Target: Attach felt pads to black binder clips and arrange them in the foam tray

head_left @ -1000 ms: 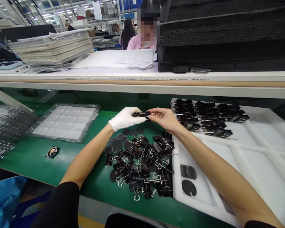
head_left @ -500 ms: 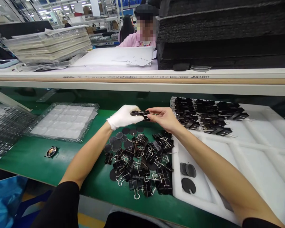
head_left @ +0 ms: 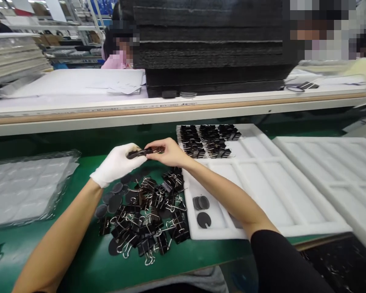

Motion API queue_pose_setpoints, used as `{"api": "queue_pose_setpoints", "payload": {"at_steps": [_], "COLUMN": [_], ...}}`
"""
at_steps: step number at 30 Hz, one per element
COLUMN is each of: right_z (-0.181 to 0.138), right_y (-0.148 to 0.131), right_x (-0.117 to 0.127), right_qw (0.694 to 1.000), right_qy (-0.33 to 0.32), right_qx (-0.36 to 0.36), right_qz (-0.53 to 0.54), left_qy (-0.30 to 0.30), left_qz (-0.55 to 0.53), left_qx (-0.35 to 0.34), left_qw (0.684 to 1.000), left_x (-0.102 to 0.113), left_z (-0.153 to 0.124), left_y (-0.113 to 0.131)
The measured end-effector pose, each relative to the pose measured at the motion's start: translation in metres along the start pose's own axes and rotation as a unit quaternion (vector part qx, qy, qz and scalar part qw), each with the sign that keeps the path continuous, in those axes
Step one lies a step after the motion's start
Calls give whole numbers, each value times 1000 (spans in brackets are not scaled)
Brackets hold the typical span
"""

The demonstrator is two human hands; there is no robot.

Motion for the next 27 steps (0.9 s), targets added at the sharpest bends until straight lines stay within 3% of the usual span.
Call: {"api": "queue_pose_setpoints", "payload": {"at_steps": [3, 5, 7, 9, 12, 15, 17, 19, 21, 27], "right_z": [-2, -7, -18, -33, -66, -104, -126, -142, -151, -155], "right_y": [-1, -6, -13, -16, -1, 40, 72, 103, 126, 152], "right_x": [6, 23, 56, 104, 191, 270, 305, 323, 330, 332], "right_qw": [999, 996, 991, 984, 978, 960, 934, 910, 901, 904], "right_qy": [-34, -64, -77, -68, 9, 164, 272, 334, 350, 273], "right_qx": [5, 16, 34, 46, 11, -45, -72, -99, -117, -130], "right_qz": [-20, -57, -105, -157, -210, -223, -221, -224, -230, -302], "left_qy": [-45, -100, -135, -133, -97, -57, -35, -11, 8, 35], "left_qz": [-4, -20, -26, -7, -1, -88, -142, -178, -202, -224], "left_qx": [3, -4, 1, 25, 62, 100, 126, 142, 149, 146], "left_qw": [999, 995, 991, 991, 993, 989, 981, 974, 968, 963], "left_x": [-4, -5, -3, 3, 10, 8, 2, -3, -7, -12], "left_z": [-1, -1, 2, 6, 15, 19, 19, 19, 19, 20], "left_y": [0, -1, -5, -15, -39, -67, -83, -96, -105, -114]}}
Point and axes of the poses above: each hand's wrist, its own z-axis towards the middle knuckle, its own x-axis out of the back of the hand, y = z × x, the point moved 1 cm from there along z, towards the middle knuckle, and after that the axes turned 5 degrees about y, right-handed, at the moved point
